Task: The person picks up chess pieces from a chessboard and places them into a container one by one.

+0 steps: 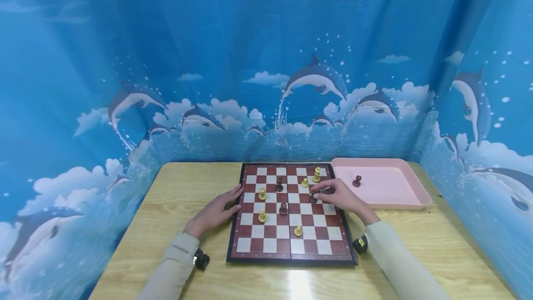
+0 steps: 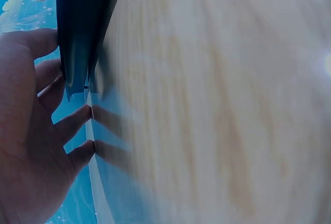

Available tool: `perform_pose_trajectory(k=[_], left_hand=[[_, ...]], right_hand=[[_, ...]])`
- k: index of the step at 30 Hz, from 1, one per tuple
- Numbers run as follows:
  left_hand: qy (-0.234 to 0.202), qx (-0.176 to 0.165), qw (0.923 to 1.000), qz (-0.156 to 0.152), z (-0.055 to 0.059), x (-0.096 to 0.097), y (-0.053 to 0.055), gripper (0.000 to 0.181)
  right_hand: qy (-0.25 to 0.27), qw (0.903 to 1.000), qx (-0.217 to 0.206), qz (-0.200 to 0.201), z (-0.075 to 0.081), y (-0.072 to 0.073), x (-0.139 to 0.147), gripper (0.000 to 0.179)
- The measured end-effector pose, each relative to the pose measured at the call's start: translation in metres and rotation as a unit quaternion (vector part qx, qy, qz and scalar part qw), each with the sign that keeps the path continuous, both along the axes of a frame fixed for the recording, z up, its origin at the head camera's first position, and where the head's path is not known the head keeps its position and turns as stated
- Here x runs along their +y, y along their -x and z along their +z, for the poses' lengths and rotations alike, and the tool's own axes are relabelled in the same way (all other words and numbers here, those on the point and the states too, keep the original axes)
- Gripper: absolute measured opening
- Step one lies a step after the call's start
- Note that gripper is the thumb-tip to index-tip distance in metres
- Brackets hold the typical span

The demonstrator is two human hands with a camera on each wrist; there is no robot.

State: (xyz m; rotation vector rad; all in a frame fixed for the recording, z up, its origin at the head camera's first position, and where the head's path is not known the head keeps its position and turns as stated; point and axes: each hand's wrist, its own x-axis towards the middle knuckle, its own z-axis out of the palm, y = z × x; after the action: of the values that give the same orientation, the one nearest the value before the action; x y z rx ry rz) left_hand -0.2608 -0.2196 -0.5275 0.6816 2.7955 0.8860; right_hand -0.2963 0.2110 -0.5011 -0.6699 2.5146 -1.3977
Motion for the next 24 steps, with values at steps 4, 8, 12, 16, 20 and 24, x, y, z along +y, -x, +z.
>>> perform_pose_trajectory(k=[4, 8, 12, 16, 20, 24], left_hand=[[-0.003, 0.002, 1.0000, -0.002, 0.0008, 0.0002, -0.0008, 0.061], [-0.006, 0.004, 1.0000, -0.002, 0.0018, 0.0004, -0.0016, 0.061], [-0.009, 0.000, 1.0000, 0.001, 0.0023, 0.0004, -0.0017, 0.061], [-0.010, -0.004, 0.9999, 0.004, 0.0019, 0.0004, -0.0013, 0.061], [-0.008, -0.005, 0.9999, 0.006, 0.0011, 0.0005, -0.0009, 0.061], [-0.006, -0.007, 0.9999, 0.007, 0.0012, 0.0008, -0.0017, 0.061]], right_hand=[[-0.013, 0.9999, -0.005, 0.001, 0.0027, 0.0000, -0.0016, 0.026], [-0.024, 0.9997, -0.009, 0.000, 0.0064, 0.0004, -0.0025, 0.024], [-0.032, 0.9995, -0.003, 0.006, 0.0080, 0.0018, -0.0027, 0.023], [-0.040, 0.9991, -0.002, 0.015, 0.0091, 0.0030, -0.0032, 0.023], [-0.046, 0.9988, -0.002, 0.016, 0.0099, 0.0040, -0.0044, 0.021], [-0.044, 0.9988, -0.007, 0.018, 0.0098, 0.0041, -0.0050, 0.020]])
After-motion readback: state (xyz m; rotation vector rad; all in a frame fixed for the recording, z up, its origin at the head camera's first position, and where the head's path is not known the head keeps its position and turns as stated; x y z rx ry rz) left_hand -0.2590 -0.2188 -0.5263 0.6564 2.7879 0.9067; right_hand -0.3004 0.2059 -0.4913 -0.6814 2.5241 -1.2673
